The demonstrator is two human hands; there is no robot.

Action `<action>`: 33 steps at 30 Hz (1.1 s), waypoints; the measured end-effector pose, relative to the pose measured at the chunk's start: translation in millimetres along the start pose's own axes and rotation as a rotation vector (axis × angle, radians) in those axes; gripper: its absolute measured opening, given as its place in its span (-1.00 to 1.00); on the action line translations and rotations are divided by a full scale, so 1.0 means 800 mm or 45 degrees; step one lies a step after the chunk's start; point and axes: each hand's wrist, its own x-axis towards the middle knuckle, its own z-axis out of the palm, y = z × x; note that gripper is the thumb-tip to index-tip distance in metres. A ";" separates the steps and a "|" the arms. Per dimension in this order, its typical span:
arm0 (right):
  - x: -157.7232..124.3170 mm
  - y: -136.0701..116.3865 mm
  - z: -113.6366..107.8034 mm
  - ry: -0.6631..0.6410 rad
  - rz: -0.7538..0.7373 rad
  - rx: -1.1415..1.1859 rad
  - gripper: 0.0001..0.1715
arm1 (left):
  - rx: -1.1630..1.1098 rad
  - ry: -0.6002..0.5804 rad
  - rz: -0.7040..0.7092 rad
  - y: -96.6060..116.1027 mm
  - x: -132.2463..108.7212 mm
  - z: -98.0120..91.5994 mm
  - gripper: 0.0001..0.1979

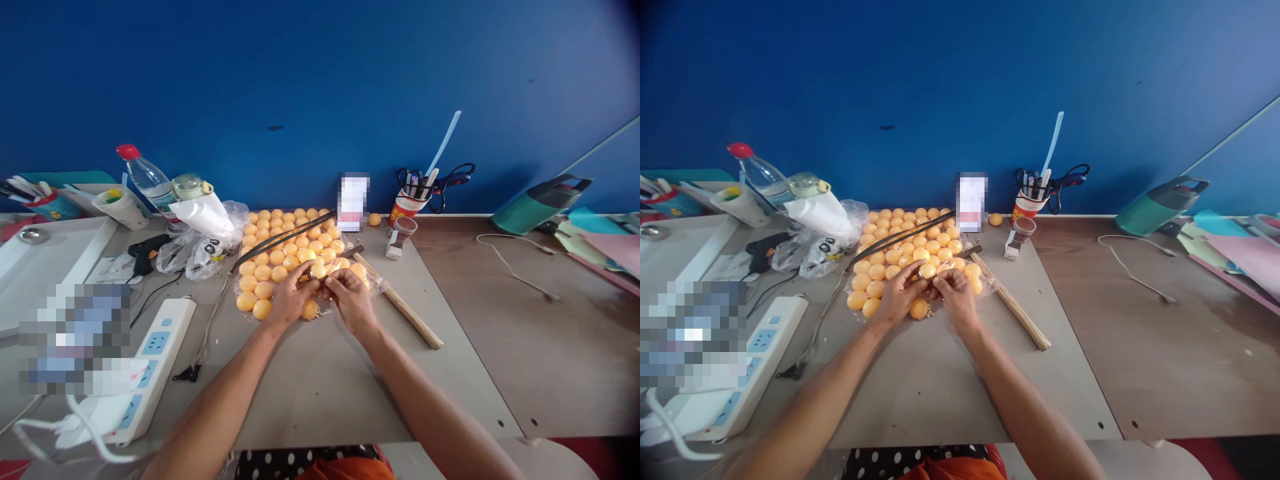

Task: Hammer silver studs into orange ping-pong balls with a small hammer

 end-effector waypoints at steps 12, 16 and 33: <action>-0.004 -0.005 -0.021 -0.168 -0.278 -0.793 -0.97 | -0.459 0.063 -0.001 0.007 0.005 -0.003 -0.42; -0.010 0.002 -0.022 -0.331 -0.482 -1.232 -0.86 | -0.425 0.088 0.005 0.005 0.007 -0.006 -0.38; -0.018 -0.012 -0.011 -0.543 -0.346 -1.884 -0.75 | -0.504 0.069 0.023 0.000 0.007 -0.005 -0.55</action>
